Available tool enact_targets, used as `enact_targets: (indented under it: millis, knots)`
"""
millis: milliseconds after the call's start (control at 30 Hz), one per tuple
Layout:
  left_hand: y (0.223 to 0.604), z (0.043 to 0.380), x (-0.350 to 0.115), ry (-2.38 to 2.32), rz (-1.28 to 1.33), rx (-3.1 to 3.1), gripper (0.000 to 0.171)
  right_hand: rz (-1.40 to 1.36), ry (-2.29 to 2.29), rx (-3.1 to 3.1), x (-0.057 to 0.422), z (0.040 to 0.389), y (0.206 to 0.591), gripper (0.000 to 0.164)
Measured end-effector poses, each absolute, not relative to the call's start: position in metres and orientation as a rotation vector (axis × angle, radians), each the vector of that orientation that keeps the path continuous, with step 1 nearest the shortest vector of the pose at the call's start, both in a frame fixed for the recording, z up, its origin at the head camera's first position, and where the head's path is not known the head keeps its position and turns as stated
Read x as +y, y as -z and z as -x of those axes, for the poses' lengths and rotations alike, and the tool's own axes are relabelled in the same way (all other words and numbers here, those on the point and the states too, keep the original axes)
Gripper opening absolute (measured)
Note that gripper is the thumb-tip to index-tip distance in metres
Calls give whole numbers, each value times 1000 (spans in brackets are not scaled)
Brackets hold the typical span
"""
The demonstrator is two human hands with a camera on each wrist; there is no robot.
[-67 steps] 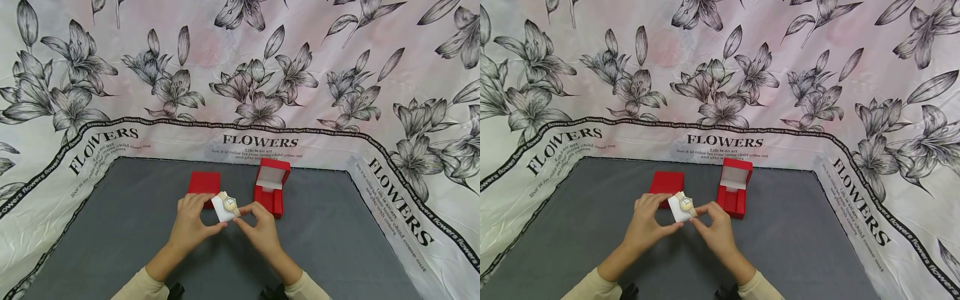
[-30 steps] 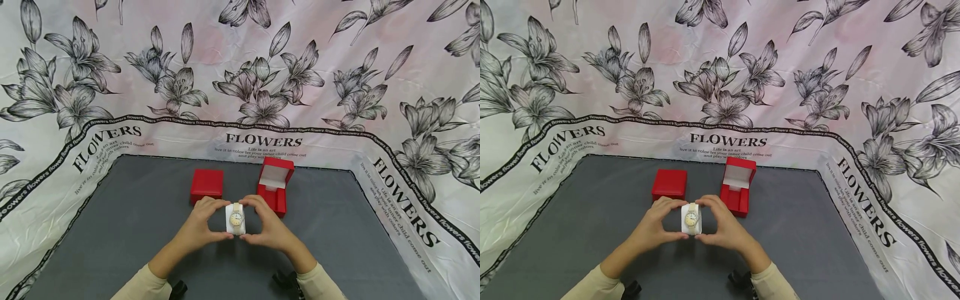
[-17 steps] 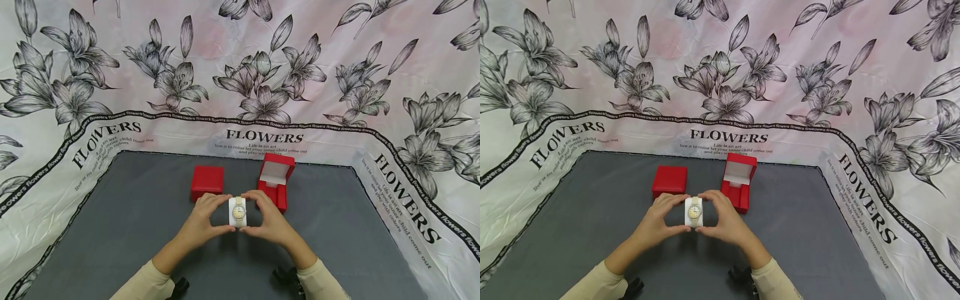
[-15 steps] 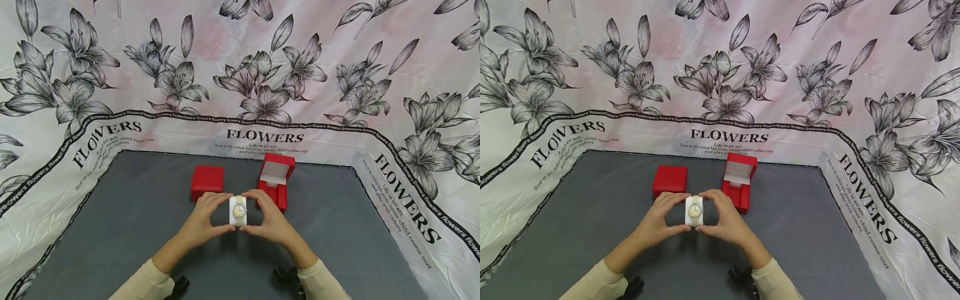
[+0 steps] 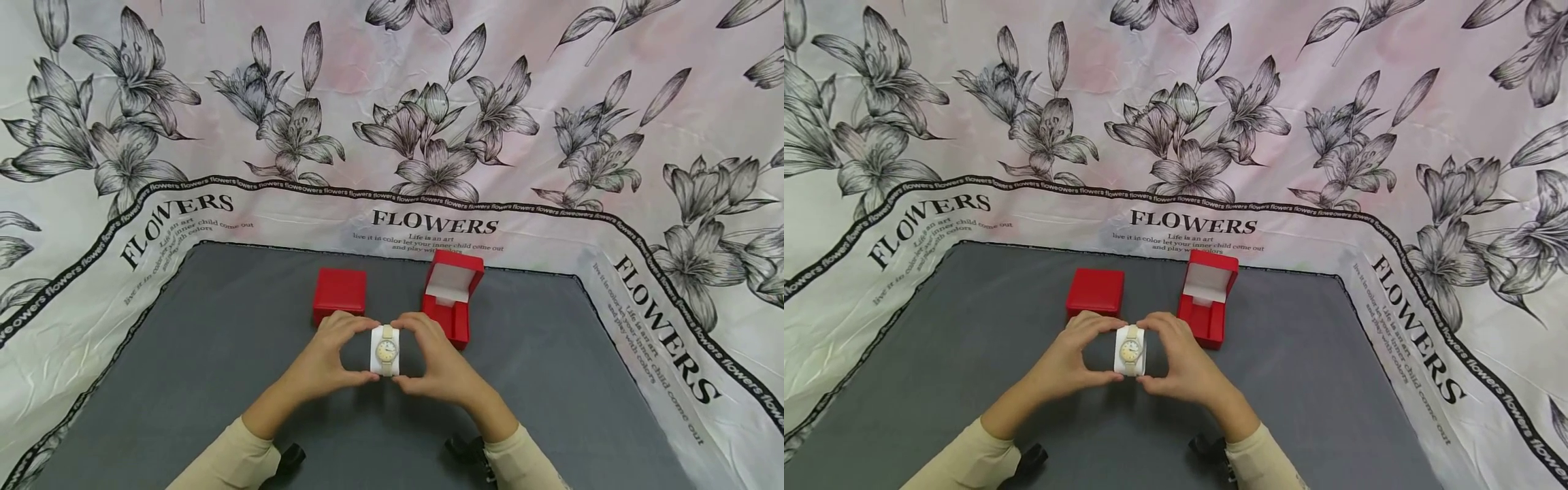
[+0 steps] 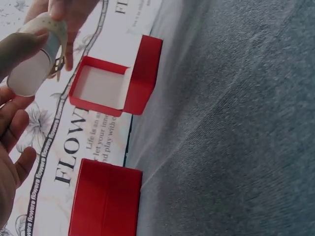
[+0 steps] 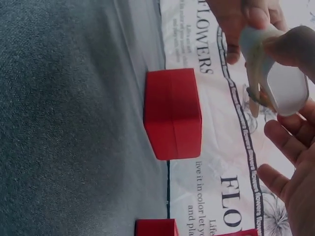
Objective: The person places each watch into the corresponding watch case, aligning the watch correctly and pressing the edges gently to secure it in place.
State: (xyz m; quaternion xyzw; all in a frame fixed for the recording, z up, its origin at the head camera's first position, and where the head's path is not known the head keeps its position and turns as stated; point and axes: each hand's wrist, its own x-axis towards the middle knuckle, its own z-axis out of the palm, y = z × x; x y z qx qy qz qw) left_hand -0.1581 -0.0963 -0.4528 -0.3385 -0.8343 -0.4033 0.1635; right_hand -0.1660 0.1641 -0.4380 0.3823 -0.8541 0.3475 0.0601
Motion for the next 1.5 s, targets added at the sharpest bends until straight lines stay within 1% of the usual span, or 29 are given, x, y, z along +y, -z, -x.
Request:
enact_targets:
  millis: [133, 300, 533, 733, 967, 1233, 1500]
  knots:
    - [451, 157, -93, 1155, 994, -2346, 79, -1155, -999, -2560, 162, 165, 441, 84]
    - [445, 149, -87, 1169, 1015, -2318, 78, -1226, -1066, -2515, 159, 163, 442, 85]
    - [428, 136, -88, 1125, 928, -2419, 78, -1170, -1052, -2504, 160, 153, 434, 89]
    - [426, 134, -86, 1124, 893, -2472, 77, -1159, -1081, -2474, 168, 148, 427, 90]
    - [426, 141, -82, 1168, 868, -2475, 75, -1115, -1055, -2496, 176, 154, 421, 87]
    - [426, 156, -76, 1203, 898, -2455, 73, -1138, -1054, -2499, 190, 166, 421, 86]
    - [420, 171, -66, 1252, 911, -2485, 71, -1066, -1016, -2526, 198, 175, 418, 82]
